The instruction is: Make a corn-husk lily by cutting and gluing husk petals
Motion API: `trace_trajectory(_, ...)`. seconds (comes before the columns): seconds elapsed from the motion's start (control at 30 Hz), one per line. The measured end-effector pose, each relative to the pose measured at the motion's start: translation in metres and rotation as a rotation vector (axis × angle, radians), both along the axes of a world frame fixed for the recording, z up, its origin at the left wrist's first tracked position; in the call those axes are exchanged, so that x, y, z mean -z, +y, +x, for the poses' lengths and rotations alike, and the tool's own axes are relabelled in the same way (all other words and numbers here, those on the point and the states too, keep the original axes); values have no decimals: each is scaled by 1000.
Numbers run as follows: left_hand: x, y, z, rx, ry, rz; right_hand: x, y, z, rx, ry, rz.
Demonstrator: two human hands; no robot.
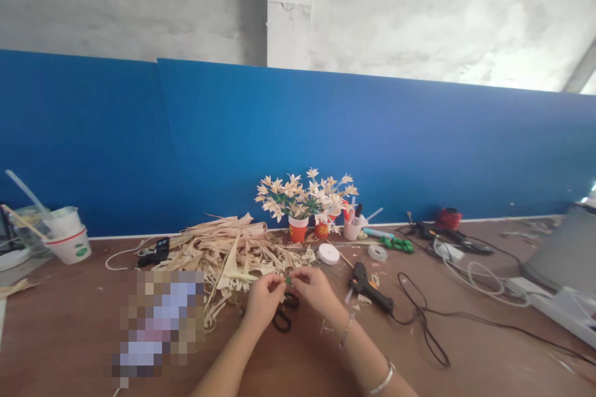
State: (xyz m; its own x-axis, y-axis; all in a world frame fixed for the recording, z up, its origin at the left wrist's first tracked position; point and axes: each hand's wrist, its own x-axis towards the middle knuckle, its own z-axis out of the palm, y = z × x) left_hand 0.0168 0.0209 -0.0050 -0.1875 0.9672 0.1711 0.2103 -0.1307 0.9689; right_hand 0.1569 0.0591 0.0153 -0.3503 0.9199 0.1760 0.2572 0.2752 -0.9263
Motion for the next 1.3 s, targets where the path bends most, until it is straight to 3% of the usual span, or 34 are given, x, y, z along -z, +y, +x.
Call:
trace_trajectory(0.27, -2, -5, 2, -207, 422, 63, 16, -1, -4, -29, 156, -185)
trace_trajectory(0.43, -10, -10, 2, -124, 521, 167, 20, -1, -4, -33, 169, -189)
trace_trajectory(1.0, -20, -13, 4, -238, 593, 53, 12, -10, -10, 13, 255, -225)
trace_trajectory(1.3, -16, -12, 7, -267, 606, 51, 5, -15, -11, 75, 175, -159)
